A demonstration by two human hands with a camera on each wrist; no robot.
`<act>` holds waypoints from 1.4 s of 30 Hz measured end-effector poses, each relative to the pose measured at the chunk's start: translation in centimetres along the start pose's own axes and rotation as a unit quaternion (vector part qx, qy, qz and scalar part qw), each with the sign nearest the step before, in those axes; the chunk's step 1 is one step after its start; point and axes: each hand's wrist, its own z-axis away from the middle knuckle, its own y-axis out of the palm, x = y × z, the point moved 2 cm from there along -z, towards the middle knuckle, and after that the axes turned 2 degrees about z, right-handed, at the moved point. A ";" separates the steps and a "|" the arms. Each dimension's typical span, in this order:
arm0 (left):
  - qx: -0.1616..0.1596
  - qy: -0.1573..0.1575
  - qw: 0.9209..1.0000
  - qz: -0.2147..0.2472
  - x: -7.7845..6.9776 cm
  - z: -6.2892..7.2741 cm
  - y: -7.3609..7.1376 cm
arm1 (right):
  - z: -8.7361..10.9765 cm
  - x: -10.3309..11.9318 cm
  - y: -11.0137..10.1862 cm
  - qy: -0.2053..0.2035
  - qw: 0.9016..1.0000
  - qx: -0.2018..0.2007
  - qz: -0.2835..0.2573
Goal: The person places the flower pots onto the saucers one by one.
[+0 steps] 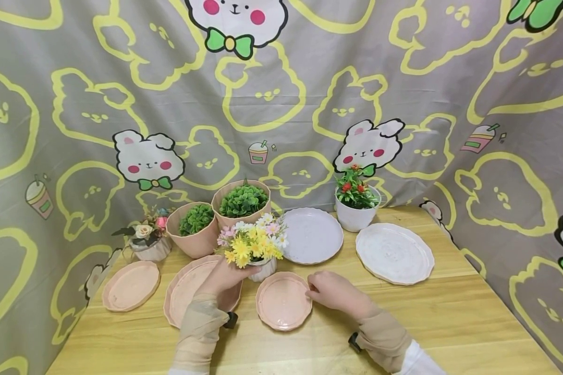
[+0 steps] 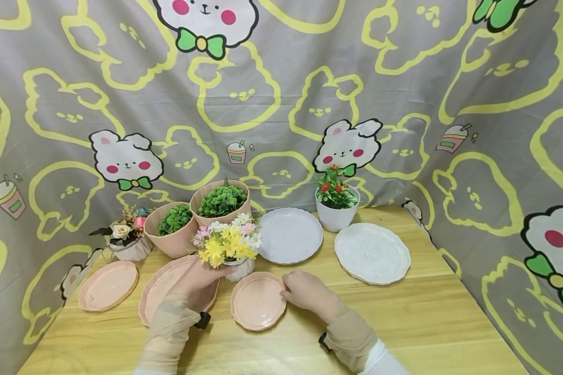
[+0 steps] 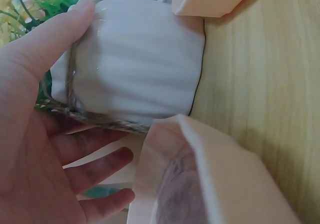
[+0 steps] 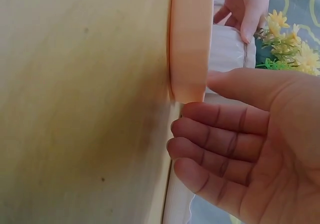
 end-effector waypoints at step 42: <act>-0.076 -0.052 0.989 0.117 -0.1 -0.3 1.6 | -0.1 -0.1 0.4 -0.003 1.000 -0.006 0.003</act>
